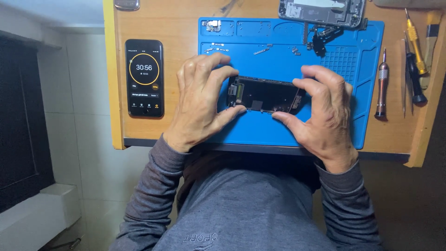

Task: Disassembling a mobile phone by removing internal screws using tweezers on a repair mat.

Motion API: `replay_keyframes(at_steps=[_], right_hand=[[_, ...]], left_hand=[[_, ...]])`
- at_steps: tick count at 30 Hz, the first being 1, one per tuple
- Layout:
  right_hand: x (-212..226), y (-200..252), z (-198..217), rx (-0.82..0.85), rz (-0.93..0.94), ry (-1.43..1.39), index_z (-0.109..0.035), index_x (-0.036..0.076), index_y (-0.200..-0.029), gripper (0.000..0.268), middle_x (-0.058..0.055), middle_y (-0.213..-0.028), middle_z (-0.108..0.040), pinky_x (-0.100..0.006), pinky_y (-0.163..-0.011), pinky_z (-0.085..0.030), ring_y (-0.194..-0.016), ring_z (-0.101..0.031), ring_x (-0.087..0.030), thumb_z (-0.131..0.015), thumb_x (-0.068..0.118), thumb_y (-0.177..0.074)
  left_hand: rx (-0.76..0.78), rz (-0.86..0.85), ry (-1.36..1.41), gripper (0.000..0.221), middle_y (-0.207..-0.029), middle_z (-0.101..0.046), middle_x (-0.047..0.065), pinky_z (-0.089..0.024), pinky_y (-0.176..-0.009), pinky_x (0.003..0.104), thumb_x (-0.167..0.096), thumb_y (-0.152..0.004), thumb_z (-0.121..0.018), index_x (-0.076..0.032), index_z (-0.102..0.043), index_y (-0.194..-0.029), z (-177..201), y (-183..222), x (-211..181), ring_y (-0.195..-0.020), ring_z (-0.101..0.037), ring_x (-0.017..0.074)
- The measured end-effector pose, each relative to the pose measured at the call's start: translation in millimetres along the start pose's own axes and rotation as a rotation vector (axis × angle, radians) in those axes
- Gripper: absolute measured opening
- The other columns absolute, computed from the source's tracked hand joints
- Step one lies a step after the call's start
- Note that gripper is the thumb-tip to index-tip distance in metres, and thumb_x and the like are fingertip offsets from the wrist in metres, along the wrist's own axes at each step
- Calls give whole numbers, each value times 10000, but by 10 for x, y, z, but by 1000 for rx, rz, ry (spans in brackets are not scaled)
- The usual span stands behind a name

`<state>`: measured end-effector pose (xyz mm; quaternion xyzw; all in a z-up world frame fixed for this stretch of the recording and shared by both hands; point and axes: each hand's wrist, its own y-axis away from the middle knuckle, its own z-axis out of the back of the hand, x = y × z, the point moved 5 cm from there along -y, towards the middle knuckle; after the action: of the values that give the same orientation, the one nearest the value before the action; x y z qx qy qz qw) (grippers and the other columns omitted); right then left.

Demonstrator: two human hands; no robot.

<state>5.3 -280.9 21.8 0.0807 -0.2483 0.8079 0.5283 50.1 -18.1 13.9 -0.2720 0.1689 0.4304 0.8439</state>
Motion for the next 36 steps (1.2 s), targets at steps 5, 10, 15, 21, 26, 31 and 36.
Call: replay_keyframes(at_steps=[5, 10, 15, 21, 26, 31, 36], right_hand=[[-122, 154, -27, -28, -49, -106, -631, 11, -1498, 674, -205, -1390, -733, -514, -1052, -474, -1272, -662, -408, -1001, 270, -998], [-191, 213, 34, -113, -172, -275, -677, -7, -1376, 395, -183, -1182, -721, -479, -1015, -567, -1074, -716, -335, -933, 16, -1076], [-164, 218, 69, -179, -81, -298, -682, -38, -1239, 270, -234, -1204, -736, -479, -1025, -561, -1164, -710, -404, -913, -6, -1103], [-175, 240, 68, -191, -36, -337, -671, -17, -1190, 258, -209, -1147, -738, -478, -997, -545, -1095, -700, -382, -917, 24, -1124], [-185, 248, 73, -232, -3, -355, -684, -7, -1151, 208, -198, -1116, -734, -480, -989, -553, -1071, -702, -378, -891, -13, -1127], [-154, 229, 103, -226, -17, -346, -689, -11, -1151, 189, -204, -1130, -732, -480, -981, -565, -1079, -701, -383, -876, -34, -1142], [-143, 181, 106, -196, -70, -358, -690, -28, -1205, 195, -224, -1175, -715, -475, -1010, -573, -1127, -705, -393, -876, -29, -1146]], left_hand=[[-38, -88, 68, 534, -1304, -651, 167, -379, -1206, 596, -423, -1108, -772, -59, -563, -1438, -18, 51, -12, -1245, -594, 367], [-29, -96, 155, 710, -1265, -683, 132, -355, -1291, 656, -615, -1048, -780, -41, -576, -1415, 14, 72, -43, -1191, -669, 330], [-88, -134, 203, 184, -1005, -726, 79, -427, -1183, 605, -222, -1151, -738, -39, -741, -1147, 67, 53, -74, -1063, -647, 316], [-96, -200, 180, 150, -973, -710, 89, -497, -1108, 591, -192, -1144, -769, -52, -746, -1097, 101, 63, -105, -972, -626, 305], [-134, -242, 178, 118, -1014, -765, 80, -503, -1098, 570, -156, -1142, -799, -51, -745, -1142, 132, 50, -140, -1006, -653, 312], [-142, -245, 176, 109, -1015, -773, 74, -513, -1114, 579, -144, -1138, -811, -50, -760, -1157, 123, 62, -140, -1002, -665, 301], [-147, -219, 199, 124, -1010, -763, 100, -516, -1071, 536, -148, -1134, -809, -28, -777, -1142, 120, 43, -130, -970, -663, 311]])
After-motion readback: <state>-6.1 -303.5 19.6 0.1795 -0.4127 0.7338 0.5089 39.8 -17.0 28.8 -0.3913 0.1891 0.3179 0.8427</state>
